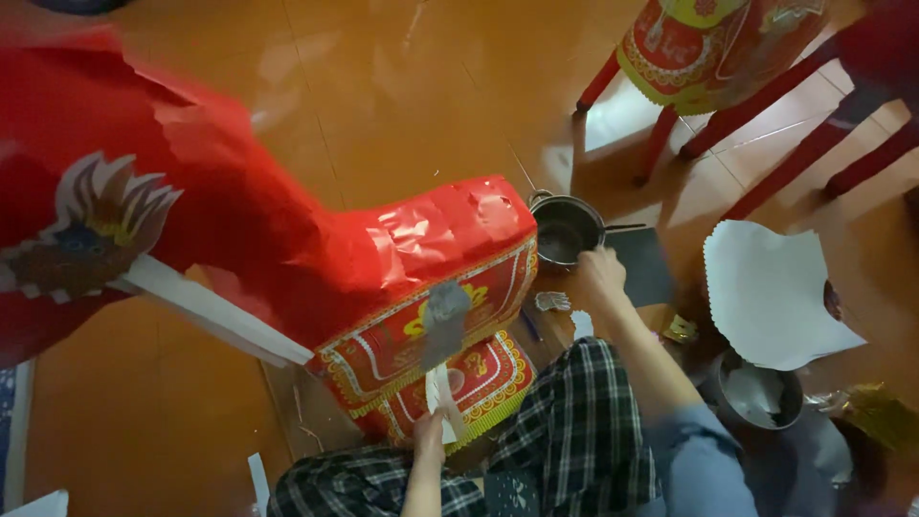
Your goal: Assembling a decorative red paper horse by cutting paper strips and adhering them to the frame.
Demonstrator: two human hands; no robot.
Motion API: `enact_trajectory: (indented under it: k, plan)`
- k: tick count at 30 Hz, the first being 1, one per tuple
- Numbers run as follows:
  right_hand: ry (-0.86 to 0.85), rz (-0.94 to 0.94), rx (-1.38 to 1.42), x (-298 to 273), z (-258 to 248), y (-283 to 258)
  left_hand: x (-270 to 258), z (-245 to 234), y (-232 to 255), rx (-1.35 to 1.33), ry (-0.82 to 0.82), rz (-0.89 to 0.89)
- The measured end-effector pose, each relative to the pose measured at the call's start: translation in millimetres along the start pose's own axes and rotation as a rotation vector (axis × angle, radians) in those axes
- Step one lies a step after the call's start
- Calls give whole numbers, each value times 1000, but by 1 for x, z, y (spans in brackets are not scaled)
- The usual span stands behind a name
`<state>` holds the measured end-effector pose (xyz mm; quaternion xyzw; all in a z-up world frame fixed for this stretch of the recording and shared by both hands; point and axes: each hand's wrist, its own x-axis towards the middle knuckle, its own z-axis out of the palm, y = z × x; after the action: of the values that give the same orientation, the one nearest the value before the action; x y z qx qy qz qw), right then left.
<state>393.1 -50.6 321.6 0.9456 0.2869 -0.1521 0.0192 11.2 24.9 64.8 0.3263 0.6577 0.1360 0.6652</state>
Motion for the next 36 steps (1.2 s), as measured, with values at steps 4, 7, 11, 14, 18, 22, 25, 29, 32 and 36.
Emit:
enact_trajectory:
  k: [4,7,11,14,18,22,25,29,32,36]
  plan:
    - [89,-133,269,-4,49,15,14,4,-9,29,-35,173]
    - [1,-28,1131,-23,77,21,13,0,-7,264,39,192]
    - [-151,167,1503,-108,42,26,-6,0,-5,184,10,181]
    - [-27,115,1419,-208,-2,29,-22,4,-2,22,26,330]
    - [-207,-48,1408,-225,81,90,-3,6,-20,135,28,244]
    - [-447,-97,1087,-246,133,48,29,8,-40,72,74,216]
    - [-363,-379,648,-251,148,-22,11,9,-37,-81,40,174]
    - [-257,-466,423,-229,186,-77,22,5,-47,-13,27,98]
    - [-208,-549,173,-224,198,-97,-3,0,-31,-10,2,146]
    - [-132,-588,-40,-219,210,-110,1,2,-32,164,3,124]
